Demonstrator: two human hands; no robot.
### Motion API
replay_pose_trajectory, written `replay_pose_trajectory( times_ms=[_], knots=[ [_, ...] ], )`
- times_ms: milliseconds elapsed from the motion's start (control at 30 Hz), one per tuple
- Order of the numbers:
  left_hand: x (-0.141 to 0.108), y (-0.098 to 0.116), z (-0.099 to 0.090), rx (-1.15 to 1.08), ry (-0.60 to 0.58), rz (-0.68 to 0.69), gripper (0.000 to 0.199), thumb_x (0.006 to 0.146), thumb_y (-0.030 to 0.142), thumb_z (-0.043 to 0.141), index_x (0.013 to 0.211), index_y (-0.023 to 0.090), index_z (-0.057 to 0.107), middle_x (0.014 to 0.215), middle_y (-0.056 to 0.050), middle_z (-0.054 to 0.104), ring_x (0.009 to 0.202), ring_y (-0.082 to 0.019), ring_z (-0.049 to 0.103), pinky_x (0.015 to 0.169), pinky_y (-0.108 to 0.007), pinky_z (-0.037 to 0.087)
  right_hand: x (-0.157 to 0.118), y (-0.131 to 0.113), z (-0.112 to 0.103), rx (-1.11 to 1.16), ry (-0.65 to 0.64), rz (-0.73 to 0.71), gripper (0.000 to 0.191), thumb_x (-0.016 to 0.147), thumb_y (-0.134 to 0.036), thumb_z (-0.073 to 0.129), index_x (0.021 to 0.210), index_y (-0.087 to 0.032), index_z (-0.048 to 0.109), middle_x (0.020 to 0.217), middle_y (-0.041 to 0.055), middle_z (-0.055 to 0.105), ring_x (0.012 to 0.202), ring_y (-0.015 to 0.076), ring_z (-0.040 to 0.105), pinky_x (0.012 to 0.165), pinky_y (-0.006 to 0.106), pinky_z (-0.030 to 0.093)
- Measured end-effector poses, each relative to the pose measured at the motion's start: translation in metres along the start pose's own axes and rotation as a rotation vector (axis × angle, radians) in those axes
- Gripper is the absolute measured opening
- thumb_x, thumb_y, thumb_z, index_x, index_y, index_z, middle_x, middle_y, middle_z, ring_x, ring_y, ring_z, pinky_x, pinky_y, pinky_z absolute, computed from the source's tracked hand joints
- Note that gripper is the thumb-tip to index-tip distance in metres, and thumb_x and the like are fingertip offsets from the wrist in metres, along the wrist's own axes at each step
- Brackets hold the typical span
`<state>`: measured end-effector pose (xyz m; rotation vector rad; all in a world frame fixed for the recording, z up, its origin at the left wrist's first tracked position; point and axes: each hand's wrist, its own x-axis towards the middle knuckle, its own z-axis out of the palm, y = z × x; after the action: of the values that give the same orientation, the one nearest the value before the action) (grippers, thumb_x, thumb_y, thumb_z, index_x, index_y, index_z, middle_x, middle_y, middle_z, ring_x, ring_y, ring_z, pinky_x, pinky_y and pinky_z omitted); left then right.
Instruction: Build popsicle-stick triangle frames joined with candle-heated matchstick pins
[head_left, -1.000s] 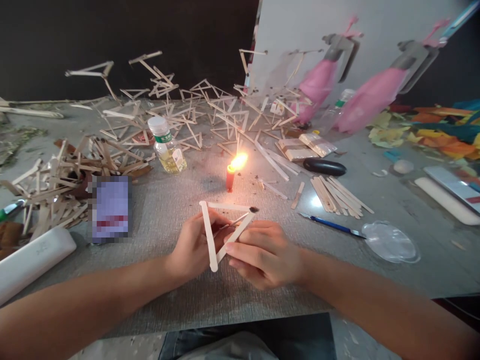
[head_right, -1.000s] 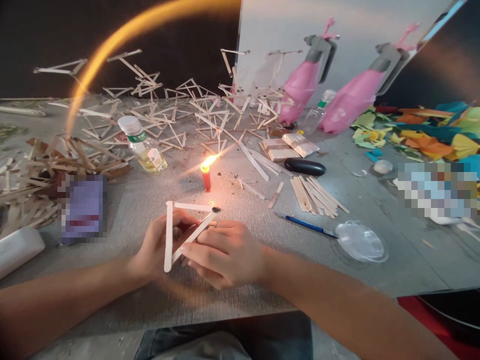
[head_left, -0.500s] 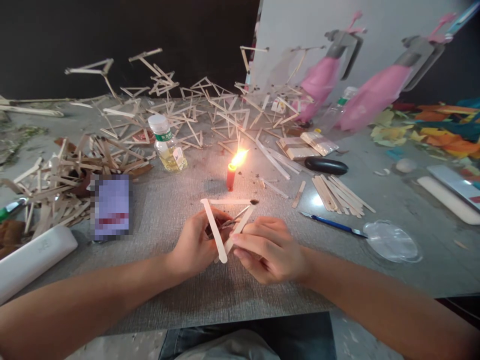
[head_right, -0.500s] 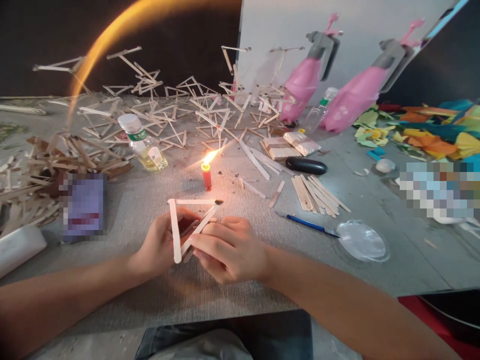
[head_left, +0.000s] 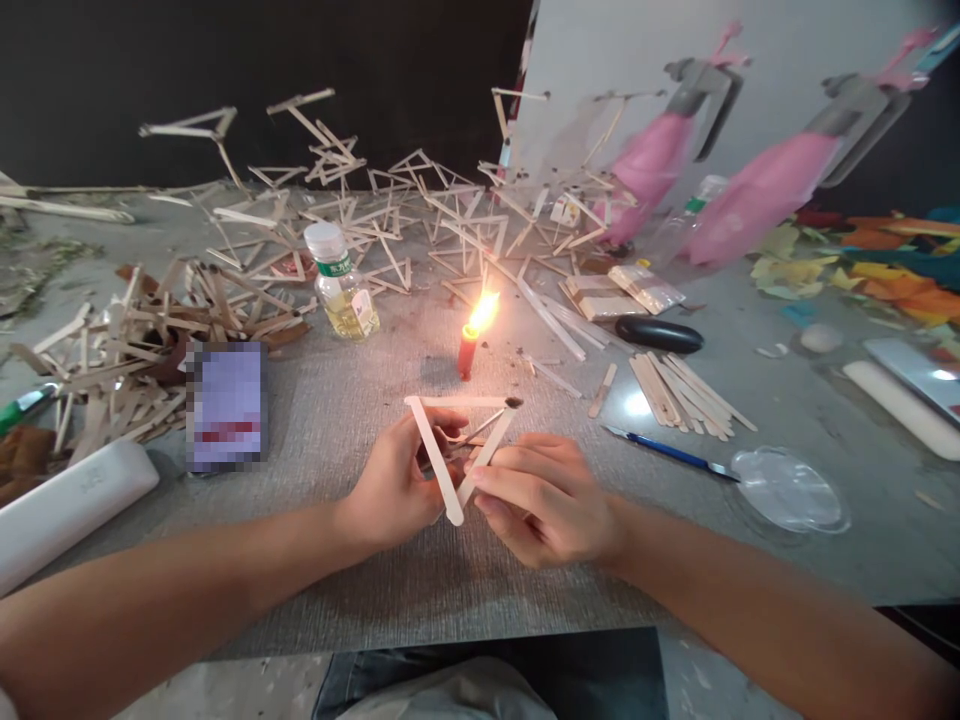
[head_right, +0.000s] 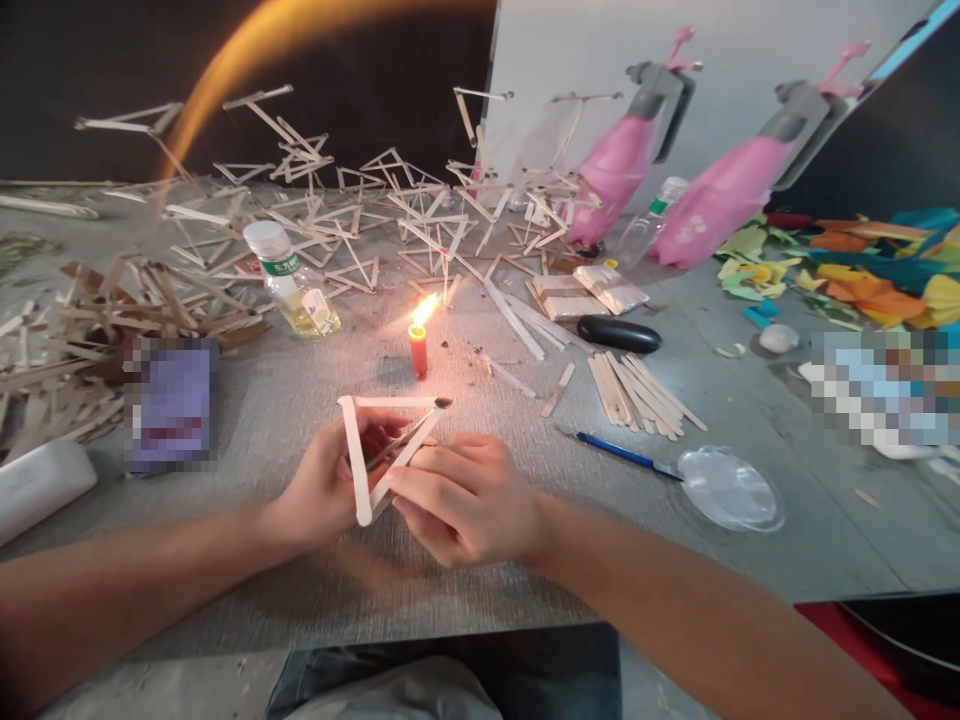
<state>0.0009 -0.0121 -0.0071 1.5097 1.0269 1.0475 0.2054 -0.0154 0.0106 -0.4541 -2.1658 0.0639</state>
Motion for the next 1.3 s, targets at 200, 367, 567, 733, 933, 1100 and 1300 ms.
replay_pose_trajectory(
  times_ms=[200, 367, 567, 733, 933, 1100, 1300],
  knots=[
    [-0.001, -0.002, 0.001, -0.03, 0.017, 0.034, 0.038, 0.081, 0.025, 0.08, 0.114, 0.015, 0.065, 0.096, -0.008, 0.071, 0.079, -0.016, 0.068, 0.071, -0.029, 0.06, 0.0, 0.0, 0.0, -0.007, 0.003, 0.006, 0.024, 0.094, -0.015, 0.061, 0.119, -0.016, 0.06, 0.092, 0.008, 0.079, 0.075, 0.0152, 0.073, 0.061, 0.029, 0.054],
    [-0.001, -0.006, 0.002, -0.062, 0.035, -0.037, 0.038, 0.083, 0.031, 0.082, 0.114, 0.017, 0.066, 0.095, -0.008, 0.072, 0.086, -0.019, 0.071, 0.079, -0.033, 0.06, 0.0, 0.0, 0.001, -0.005, 0.04, -0.009, 0.025, 0.094, -0.014, 0.06, 0.119, -0.015, 0.06, 0.09, 0.008, 0.079, 0.074, 0.0151, 0.072, 0.059, 0.029, 0.053],
    [0.001, -0.006, 0.001, -0.175, -0.004, -0.156, 0.044, 0.081, 0.033, 0.085, 0.117, 0.017, 0.065, 0.104, -0.009, 0.073, 0.095, -0.021, 0.074, 0.086, -0.035, 0.062, 0.001, 0.0, 0.0, -0.018, 0.053, -0.019, 0.027, 0.094, -0.014, 0.06, 0.12, -0.016, 0.059, 0.087, 0.007, 0.078, 0.075, 0.0159, 0.074, 0.059, 0.029, 0.053],
    [0.002, -0.002, 0.003, -0.156, -0.027, -0.143, 0.039, 0.081, 0.03, 0.083, 0.113, 0.017, 0.066, 0.103, -0.01, 0.075, 0.096, -0.022, 0.075, 0.087, -0.035, 0.062, 0.001, 0.0, 0.0, -0.034, 0.062, -0.022, 0.024, 0.093, -0.014, 0.059, 0.118, -0.016, 0.06, 0.084, 0.0059, 0.078, 0.068, 0.0144, 0.07, 0.057, 0.028, 0.052],
    [0.001, 0.002, 0.006, -0.045, 0.04, -0.095, 0.027, 0.081, 0.027, 0.08, 0.101, 0.017, 0.065, 0.082, -0.003, 0.07, 0.073, -0.015, 0.068, 0.067, -0.027, 0.058, 0.001, 0.0, -0.002, -0.043, 0.042, -0.018, 0.022, 0.092, -0.015, 0.061, 0.113, -0.017, 0.062, 0.081, 0.0043, 0.077, 0.061, 0.0128, 0.065, 0.056, 0.028, 0.049],
    [0.001, 0.003, 0.006, -0.019, 0.051, -0.06, 0.025, 0.081, 0.028, 0.079, 0.099, 0.017, 0.066, 0.079, -0.003, 0.069, 0.07, -0.013, 0.066, 0.065, -0.025, 0.056, 0.0, 0.001, -0.001, -0.04, 0.043, -0.023, 0.02, 0.092, -0.016, 0.06, 0.112, -0.018, 0.062, 0.081, 0.0031, 0.077, 0.062, 0.0126, 0.065, 0.055, 0.028, 0.048],
    [0.003, 0.004, 0.006, -0.03, 0.088, -0.046, 0.024, 0.078, 0.027, 0.083, 0.094, 0.017, 0.068, 0.082, -0.005, 0.074, 0.073, -0.015, 0.071, 0.068, -0.027, 0.06, -0.002, 0.002, 0.0, -0.033, 0.045, -0.025, 0.02, 0.091, -0.014, 0.061, 0.111, -0.016, 0.063, 0.08, 0.003, 0.076, 0.062, 0.0128, 0.065, 0.056, 0.028, 0.049]
  ],
)
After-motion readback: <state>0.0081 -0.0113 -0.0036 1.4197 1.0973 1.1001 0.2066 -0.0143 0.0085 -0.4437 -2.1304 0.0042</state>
